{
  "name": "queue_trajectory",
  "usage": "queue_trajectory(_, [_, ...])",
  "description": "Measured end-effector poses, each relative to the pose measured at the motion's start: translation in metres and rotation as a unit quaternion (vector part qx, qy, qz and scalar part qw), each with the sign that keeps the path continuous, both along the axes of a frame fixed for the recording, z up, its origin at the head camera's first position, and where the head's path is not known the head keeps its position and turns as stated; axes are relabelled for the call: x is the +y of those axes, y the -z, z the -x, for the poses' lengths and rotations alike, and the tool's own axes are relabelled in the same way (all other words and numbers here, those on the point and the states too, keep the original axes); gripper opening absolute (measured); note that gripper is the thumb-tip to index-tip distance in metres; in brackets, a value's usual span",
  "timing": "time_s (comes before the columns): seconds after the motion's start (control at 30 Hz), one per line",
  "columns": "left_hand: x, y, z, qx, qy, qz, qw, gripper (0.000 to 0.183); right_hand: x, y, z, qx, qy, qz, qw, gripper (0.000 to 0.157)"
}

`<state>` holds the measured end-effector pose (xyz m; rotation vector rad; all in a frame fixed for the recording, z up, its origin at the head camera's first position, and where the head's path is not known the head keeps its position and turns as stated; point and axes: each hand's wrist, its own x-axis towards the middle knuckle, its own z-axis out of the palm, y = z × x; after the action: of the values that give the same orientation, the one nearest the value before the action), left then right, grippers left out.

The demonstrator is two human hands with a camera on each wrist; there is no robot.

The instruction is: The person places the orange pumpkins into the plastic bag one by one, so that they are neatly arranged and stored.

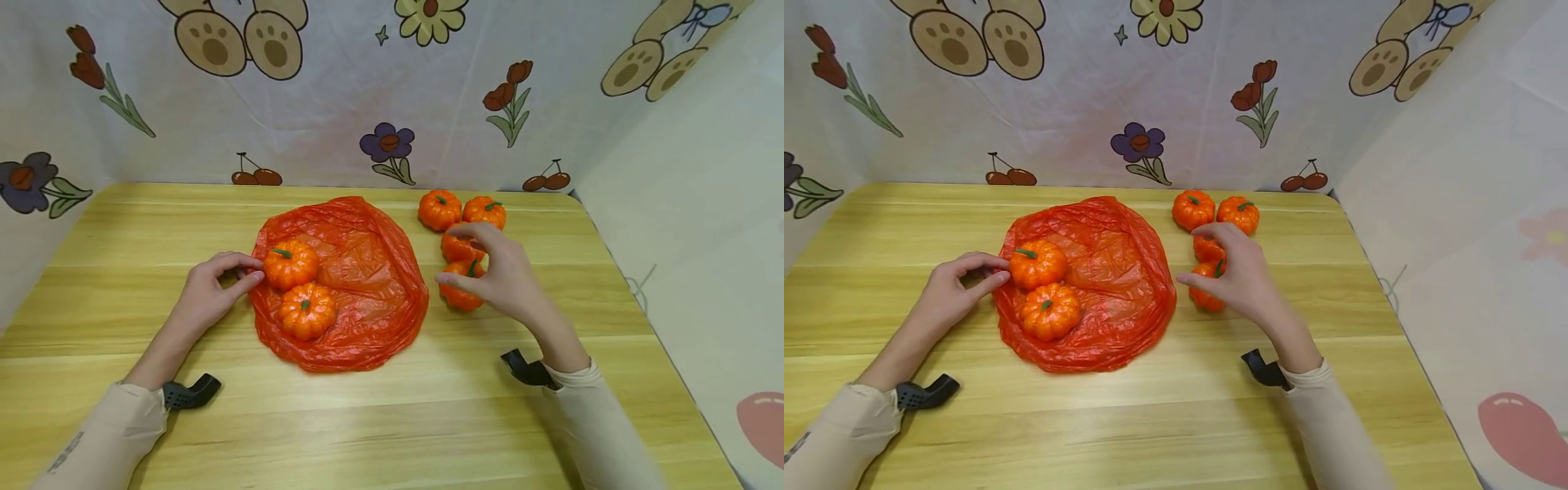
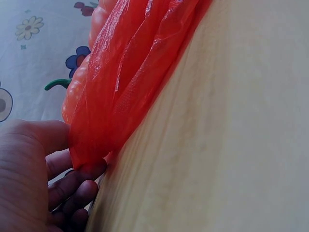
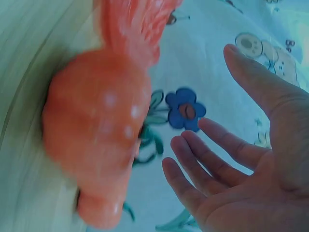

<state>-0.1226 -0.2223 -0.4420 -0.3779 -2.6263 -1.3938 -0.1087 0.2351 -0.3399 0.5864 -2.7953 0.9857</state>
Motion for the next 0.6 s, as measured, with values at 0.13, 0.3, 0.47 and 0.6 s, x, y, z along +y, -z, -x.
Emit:
queue_trajectory(0.13, [0.001, 0.000, 0.000, 0.003, 0.002, -0.001, 1.0000, 0.015, 0.020, 0.001, -0.002, 0.005, 0.010, 0.006, 1.000, 0.064])
queue_trajectory(0.3, [0.002, 0.000, 0.000, 0.003, 0.004, -0.002, 1.0000, 0.014, 0.036, 0.004, -0.005, 0.001, 0.017, -0.006, 1.000, 0.062])
queue_trajectory(0.47, [0.002, 0.000, 0.000, 0.000, 0.002, -0.001, 1.0000, 0.014, 0.041, 0.006, -0.006, -0.034, 0.014, -0.030, 0.999, 0.060])
queue_trajectory(0.6, [0.002, 0.000, 0.000, -0.002, 0.000, 0.001, 1.0000, 0.015, 0.042, 0.008, -0.004, -0.072, 0.012, -0.053, 0.996, 0.059])
